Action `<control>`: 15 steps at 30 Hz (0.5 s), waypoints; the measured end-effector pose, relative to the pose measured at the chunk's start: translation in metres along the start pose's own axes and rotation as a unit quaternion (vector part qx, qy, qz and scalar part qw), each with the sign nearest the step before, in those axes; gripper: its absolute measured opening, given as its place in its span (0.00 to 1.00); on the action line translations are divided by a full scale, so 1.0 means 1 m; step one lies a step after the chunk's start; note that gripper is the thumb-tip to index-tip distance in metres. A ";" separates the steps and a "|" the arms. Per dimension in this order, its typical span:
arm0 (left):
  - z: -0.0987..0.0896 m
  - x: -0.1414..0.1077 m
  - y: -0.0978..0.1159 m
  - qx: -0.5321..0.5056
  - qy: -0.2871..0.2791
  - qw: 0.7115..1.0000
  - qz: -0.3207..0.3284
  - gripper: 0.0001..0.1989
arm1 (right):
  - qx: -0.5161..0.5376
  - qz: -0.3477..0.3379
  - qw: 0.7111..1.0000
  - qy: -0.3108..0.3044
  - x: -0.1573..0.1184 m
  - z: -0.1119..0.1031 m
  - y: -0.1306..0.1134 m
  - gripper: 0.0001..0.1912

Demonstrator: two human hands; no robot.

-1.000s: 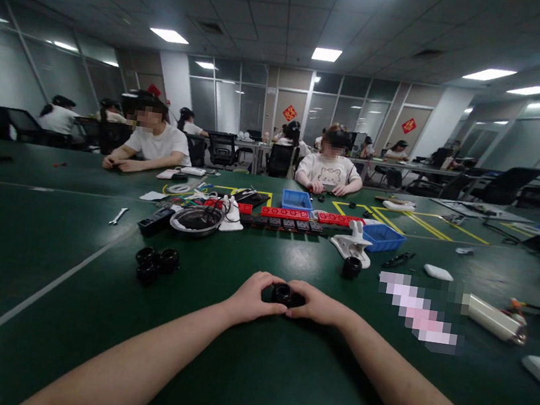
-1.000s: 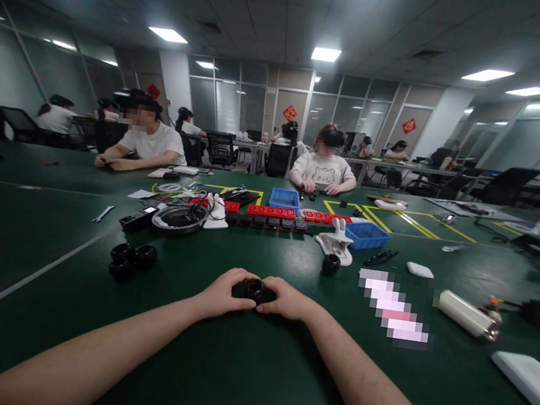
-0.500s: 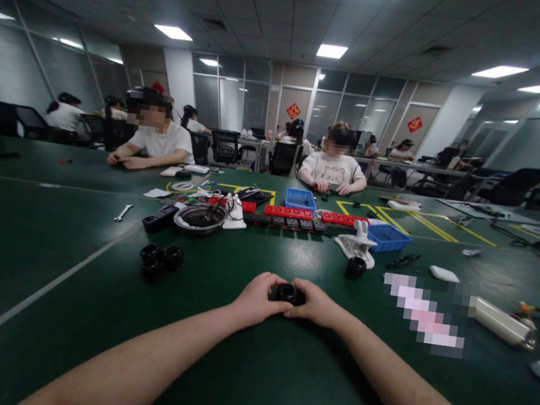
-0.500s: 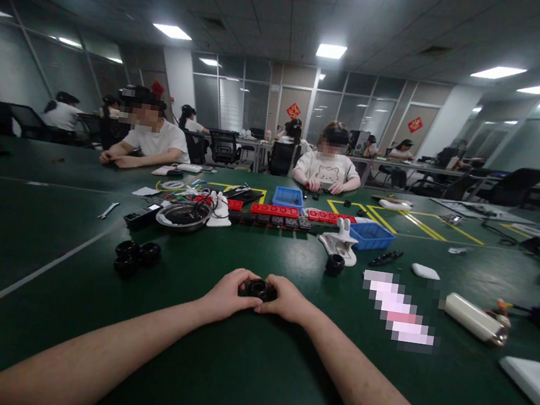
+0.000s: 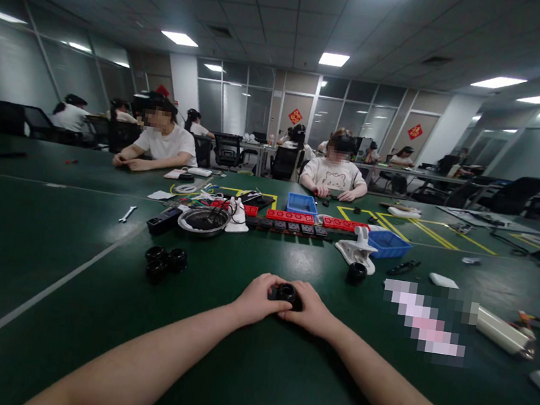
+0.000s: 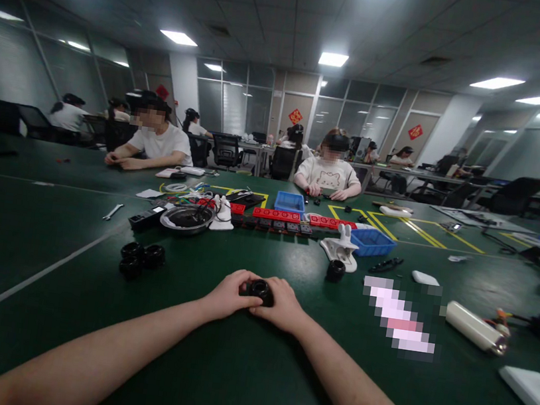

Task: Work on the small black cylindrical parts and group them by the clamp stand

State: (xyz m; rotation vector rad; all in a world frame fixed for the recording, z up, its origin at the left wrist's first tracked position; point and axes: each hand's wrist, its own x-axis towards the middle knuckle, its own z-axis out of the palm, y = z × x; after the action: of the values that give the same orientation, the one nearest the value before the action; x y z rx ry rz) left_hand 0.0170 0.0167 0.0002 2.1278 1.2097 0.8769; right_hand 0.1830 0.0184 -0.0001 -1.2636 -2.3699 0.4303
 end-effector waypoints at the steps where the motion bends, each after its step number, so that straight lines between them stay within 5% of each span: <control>1: -0.003 0.001 -0.001 -0.004 -0.017 1.000 0.009 0.19 | 0.042 -0.017 0.998 -0.031 0.001 -0.004 0.004 0.23; 6: -0.010 0.002 -0.003 -0.025 -0.054 0.998 0.029 0.24 | 0.188 -0.035 0.972 -0.136 0.003 -0.019 0.014 0.19; 15: -0.012 0.000 0.004 -0.023 -0.054 0.998 0.027 0.20 | 0.221 -0.003 0.968 -0.122 0.003 -0.016 0.015 0.16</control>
State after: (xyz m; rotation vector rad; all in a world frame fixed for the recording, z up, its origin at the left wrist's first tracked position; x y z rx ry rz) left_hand 0.0100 0.0161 0.0104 2.1500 1.0725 0.7930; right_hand 0.1997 0.0295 0.0072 -1.0406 -2.2852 1.0988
